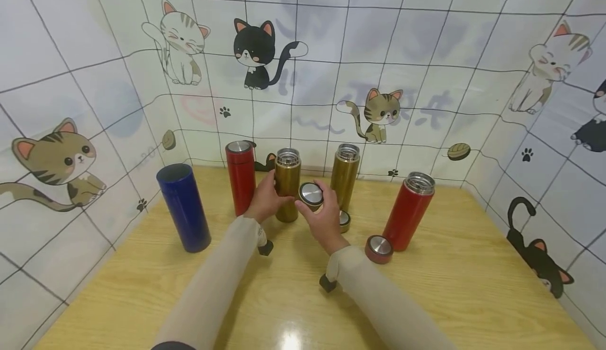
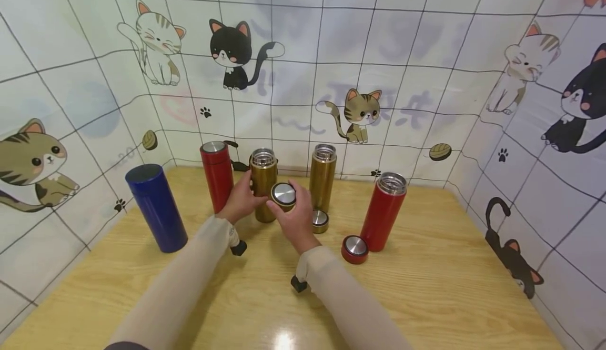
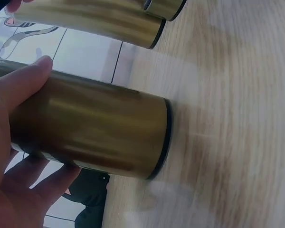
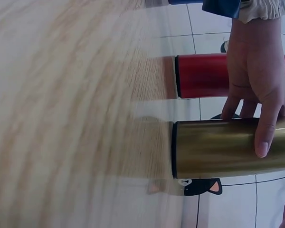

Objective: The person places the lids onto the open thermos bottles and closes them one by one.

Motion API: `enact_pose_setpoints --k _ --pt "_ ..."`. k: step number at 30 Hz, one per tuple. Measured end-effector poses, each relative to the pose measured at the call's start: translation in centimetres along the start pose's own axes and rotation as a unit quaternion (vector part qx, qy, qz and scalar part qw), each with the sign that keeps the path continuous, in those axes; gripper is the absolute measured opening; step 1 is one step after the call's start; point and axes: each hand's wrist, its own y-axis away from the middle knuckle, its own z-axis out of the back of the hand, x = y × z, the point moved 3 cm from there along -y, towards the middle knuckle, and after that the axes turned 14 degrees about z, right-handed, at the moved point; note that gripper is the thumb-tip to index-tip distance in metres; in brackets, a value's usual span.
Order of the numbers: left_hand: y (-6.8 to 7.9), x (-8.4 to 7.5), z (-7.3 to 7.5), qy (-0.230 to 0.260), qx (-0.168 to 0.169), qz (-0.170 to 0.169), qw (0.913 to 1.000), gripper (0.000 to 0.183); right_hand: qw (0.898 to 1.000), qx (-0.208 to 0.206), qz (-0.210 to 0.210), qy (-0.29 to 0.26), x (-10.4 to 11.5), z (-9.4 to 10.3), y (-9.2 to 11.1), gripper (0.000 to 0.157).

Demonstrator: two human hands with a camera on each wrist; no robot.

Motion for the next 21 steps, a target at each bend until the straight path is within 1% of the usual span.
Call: enact_pose_setpoints --k 4,8,12,15,18,21 --pt "0.5 0.0 0.1 0.000 0.009 -0.006 0.9999 0.084 1.000 -0.006 -0.008 -0.010 0.2 0.0 -0.4 0.069" --pt "0.9 0.1 0.2 0.007 0.015 -0.011 0.9998 0.086 1.000 -0.016 -0.012 -0.017 0.7 0.0 -1.2 0.069" --pt "1.3 0.3 0.3 0.017 0.023 -0.012 0.9995 0.082 1.000 -0.025 -0.004 -0.011 1.1 -0.1 -2.1 0.067" --pt "1.7 0.3 0.3 0.024 0.033 -0.004 0.9991 0.079 1.000 -0.029 0.002 -0.007 1.5 -0.1 -2.9 0.068" --pt "2.0 0.2 0.3 0.032 0.045 0.000 0.9985 0.079 0.999 -0.030 0.004 -0.018 1.9 -0.1 -3.7 0.070" --pt "2.2 0.1 0.3 0.039 0.053 -0.007 0.9978 0.079 0.999 -0.032 0.005 -0.032 2.4 -0.3 -4.6 0.070"
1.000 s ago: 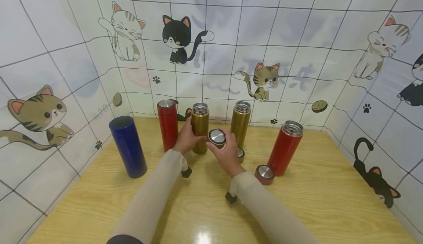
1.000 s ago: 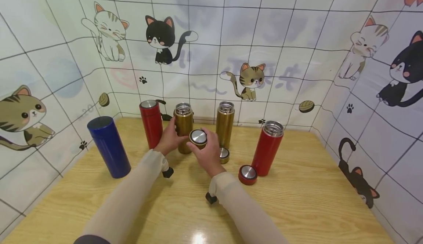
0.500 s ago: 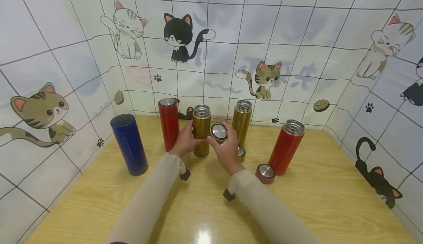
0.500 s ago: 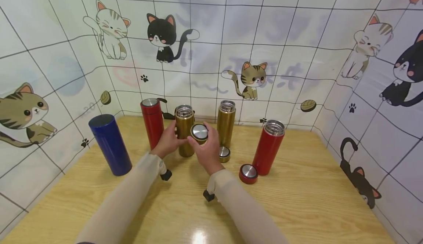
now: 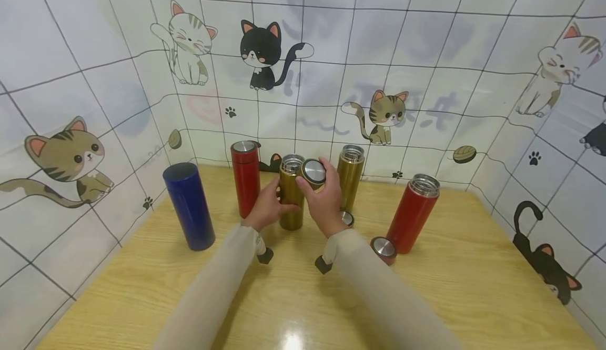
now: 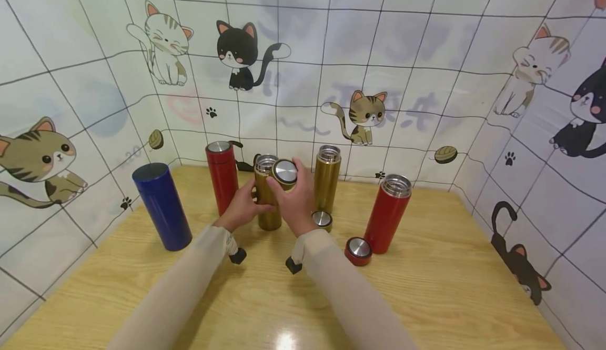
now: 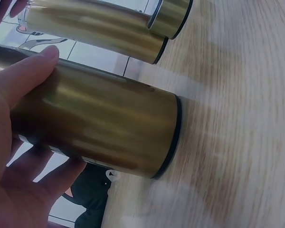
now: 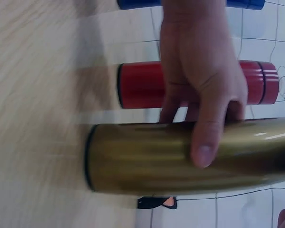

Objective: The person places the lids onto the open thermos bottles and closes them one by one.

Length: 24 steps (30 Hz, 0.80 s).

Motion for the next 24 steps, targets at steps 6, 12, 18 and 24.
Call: enact_pose_setpoints --k 6,12,18,24 --pt "0.3 0.1 0.2 -0.001 0.007 -0.009 0.9999 0.079 1.000 0.009 0.005 0.005 0.8 -0.8 -1.3 0.074" --pt "0.5 0.3 0.2 -0.006 0.009 -0.008 0.9999 0.079 1.000 0.017 0.014 0.013 1.1 -1.3 -1.6 0.073" --pt "0.6 0.5 0.1 -0.007 0.007 -0.004 0.9999 0.075 0.999 0.027 0.010 0.019 1.1 -1.4 -1.8 0.074" --pt "0.8 0.6 0.1 -0.006 0.016 -0.008 0.9998 0.074 0.999 0.043 0.008 0.016 1.2 -1.4 -2.4 0.073"
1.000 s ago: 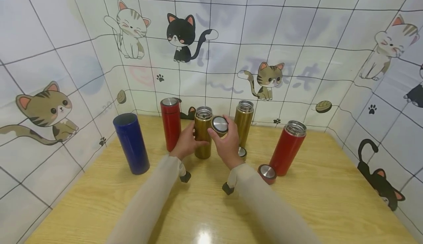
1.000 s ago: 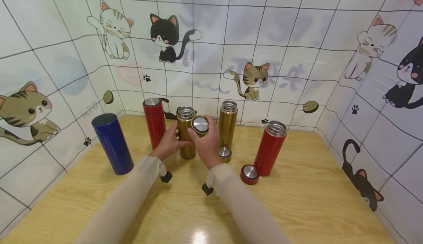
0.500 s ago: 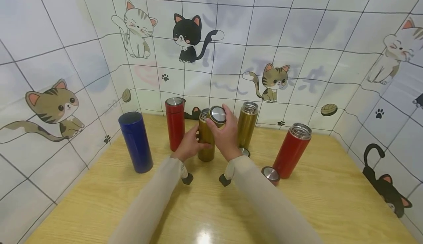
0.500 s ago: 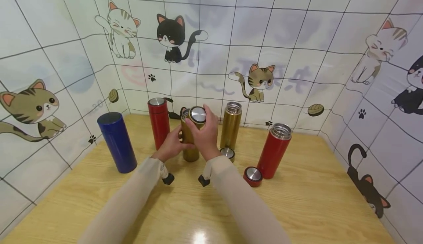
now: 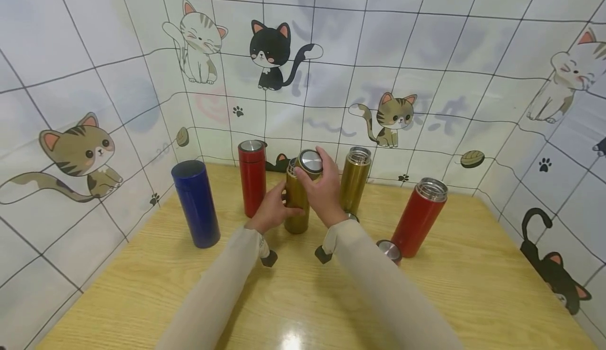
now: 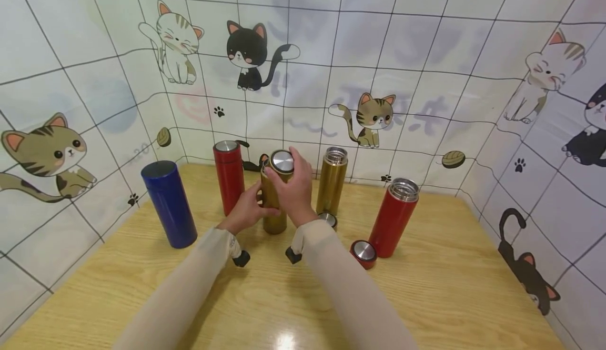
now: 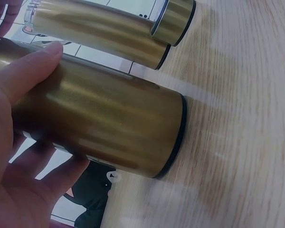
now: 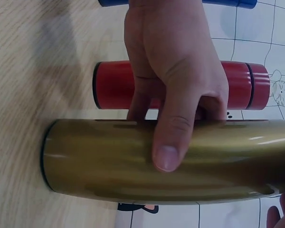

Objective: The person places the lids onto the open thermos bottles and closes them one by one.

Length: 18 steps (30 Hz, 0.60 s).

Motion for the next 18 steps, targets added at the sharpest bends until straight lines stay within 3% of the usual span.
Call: enact_pose_setpoints --k 13,18 --pt "0.1 0.0 0.0 0.005 0.010 -0.003 0.9999 0.075 0.998 0.059 -0.009 -0.005 0.2 0.0 -1.7 0.068" --pt "0.2 0.1 0.1 0.002 0.010 -0.005 0.9999 0.075 0.994 0.107 0.001 0.003 0.2 0.0 -2.4 0.060"
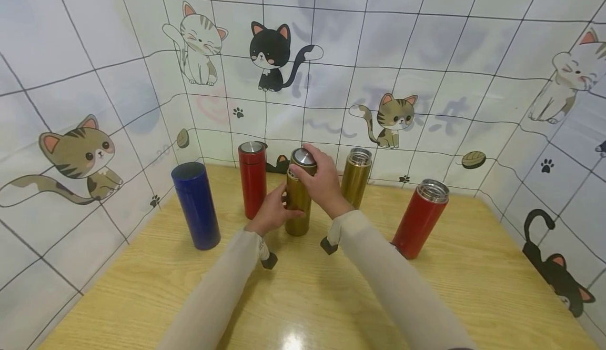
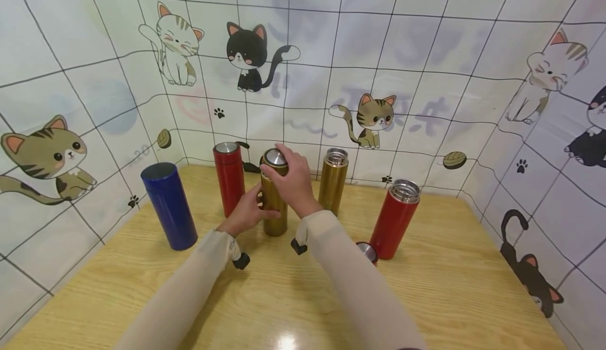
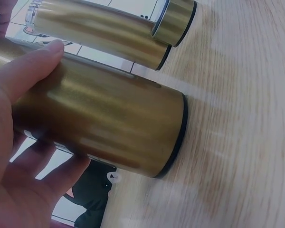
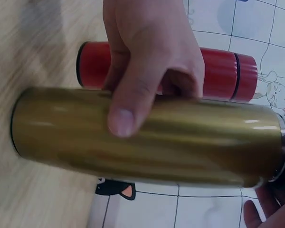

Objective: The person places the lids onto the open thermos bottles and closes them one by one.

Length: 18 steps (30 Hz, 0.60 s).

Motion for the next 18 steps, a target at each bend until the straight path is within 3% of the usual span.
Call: enact_pose_setpoints --k 4,12,18 --pt "0.04 0.12 0.18 0.000 0.005 -0.003 1.0000 0.075 0.999 0.042 -0.009 0.007 0.19 0.15 -0.40 0.057" --pt "0.28 0.14 0.05 -0.001 0.023 -0.003 0.9997 0.079 0.996 0.088 -0.009 0.000 -0.07 0.15 -0.57 0.055" --pt "0.73 -0.11 0.03 0.004 0.033 -0.001 0.9995 0.079 0.995 0.095 -0.005 -0.034 -0.42 0.18 -0.02 0.053"
